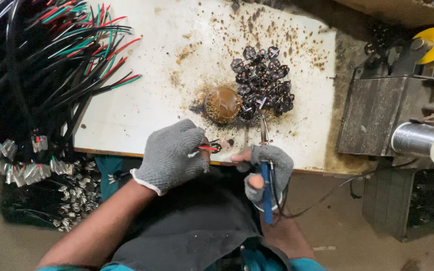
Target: The person solders wires to small connector components at a workbench. They hold a wire against a component with one hand, apply a heated soldering iron with the other, dip the joint in flux, and place finished connectors on the table while drawing new wires from a bundle.
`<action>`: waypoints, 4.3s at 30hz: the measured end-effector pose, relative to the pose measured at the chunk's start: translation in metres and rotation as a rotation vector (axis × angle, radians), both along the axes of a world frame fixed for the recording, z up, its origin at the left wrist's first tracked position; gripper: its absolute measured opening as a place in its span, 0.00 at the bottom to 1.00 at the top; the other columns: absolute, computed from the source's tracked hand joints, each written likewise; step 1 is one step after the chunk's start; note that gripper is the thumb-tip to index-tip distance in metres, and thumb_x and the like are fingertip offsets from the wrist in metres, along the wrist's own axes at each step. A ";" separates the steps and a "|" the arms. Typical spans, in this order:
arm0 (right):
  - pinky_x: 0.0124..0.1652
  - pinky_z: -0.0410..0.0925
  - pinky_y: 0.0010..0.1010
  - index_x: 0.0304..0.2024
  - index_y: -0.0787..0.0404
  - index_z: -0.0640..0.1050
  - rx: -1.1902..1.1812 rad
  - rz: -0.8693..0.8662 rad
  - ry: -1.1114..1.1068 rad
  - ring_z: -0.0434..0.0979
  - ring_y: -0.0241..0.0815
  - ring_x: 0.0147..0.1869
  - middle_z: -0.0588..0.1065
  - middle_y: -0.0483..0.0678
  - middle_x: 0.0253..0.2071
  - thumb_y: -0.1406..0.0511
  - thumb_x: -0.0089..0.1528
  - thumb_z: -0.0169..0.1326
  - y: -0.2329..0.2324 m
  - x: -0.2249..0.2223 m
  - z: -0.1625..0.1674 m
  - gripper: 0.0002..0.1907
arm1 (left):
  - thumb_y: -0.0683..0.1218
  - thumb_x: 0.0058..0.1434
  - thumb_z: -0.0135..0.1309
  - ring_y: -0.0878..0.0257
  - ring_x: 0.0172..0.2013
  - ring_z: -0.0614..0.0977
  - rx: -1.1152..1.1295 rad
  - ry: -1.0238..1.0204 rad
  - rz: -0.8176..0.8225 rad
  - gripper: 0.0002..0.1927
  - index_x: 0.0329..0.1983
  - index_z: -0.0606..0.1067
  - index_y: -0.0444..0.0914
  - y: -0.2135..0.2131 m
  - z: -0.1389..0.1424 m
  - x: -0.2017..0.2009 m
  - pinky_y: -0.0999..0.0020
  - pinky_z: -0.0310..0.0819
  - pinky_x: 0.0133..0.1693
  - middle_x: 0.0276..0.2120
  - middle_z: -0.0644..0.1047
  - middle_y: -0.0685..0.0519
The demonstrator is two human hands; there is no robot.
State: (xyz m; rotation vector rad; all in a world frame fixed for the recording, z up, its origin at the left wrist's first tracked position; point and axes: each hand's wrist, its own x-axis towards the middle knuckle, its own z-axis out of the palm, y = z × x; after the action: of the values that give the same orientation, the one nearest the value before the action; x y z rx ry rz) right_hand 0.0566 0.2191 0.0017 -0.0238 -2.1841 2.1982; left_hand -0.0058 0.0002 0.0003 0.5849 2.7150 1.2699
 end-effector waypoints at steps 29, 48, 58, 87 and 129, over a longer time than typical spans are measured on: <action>0.34 0.66 0.40 0.40 0.59 0.81 0.650 0.209 0.509 0.73 0.46 0.29 0.71 0.44 0.26 0.64 0.59 0.56 0.020 0.004 -0.025 0.09 | 0.49 0.44 0.65 0.50 0.27 0.79 -0.158 -0.045 -0.083 0.12 0.27 0.73 0.43 0.012 0.006 -0.004 0.53 0.71 0.28 0.25 0.73 0.50; 0.34 0.65 0.40 0.40 0.53 0.83 0.872 0.359 0.562 0.74 0.47 0.32 0.72 0.43 0.28 0.62 0.52 0.64 0.031 0.011 -0.040 0.14 | 0.51 0.42 0.66 0.50 0.27 0.79 -0.161 -0.040 -0.108 0.15 0.29 0.74 0.44 0.010 0.005 -0.005 0.54 0.71 0.26 0.26 0.73 0.51; 0.34 0.65 0.42 0.36 0.57 0.81 0.809 0.271 0.561 0.72 0.48 0.30 0.71 0.46 0.27 0.63 0.53 0.56 0.017 0.002 -0.025 0.10 | 0.51 0.44 0.65 0.51 0.27 0.79 -0.174 -0.041 -0.088 0.13 0.31 0.77 0.45 0.010 0.003 -0.005 0.54 0.72 0.26 0.27 0.73 0.51; 0.28 0.62 0.35 0.38 0.55 0.83 0.733 0.346 0.694 0.73 0.41 0.27 0.71 0.39 0.24 0.57 0.57 0.60 0.027 0.002 -0.040 0.12 | 0.54 0.46 0.67 0.50 0.26 0.78 -0.171 -0.007 -0.099 0.16 0.29 0.74 0.43 0.010 0.001 -0.003 0.53 0.70 0.25 0.26 0.72 0.50; 0.40 0.71 0.43 0.39 0.60 0.76 0.563 0.157 0.415 0.78 0.52 0.34 0.77 0.50 0.33 0.61 0.62 0.54 0.017 0.008 -0.026 0.09 | 0.52 0.49 0.62 0.49 0.27 0.80 -0.186 0.000 -0.099 0.12 0.33 0.76 0.43 0.008 0.000 -0.002 0.52 0.72 0.28 0.27 0.74 0.49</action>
State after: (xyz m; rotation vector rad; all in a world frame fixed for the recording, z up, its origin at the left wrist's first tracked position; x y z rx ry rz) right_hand 0.0651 0.2361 -0.0247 0.5791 -2.5018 1.3895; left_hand -0.0077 0.0085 0.0005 0.6875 2.7262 0.9816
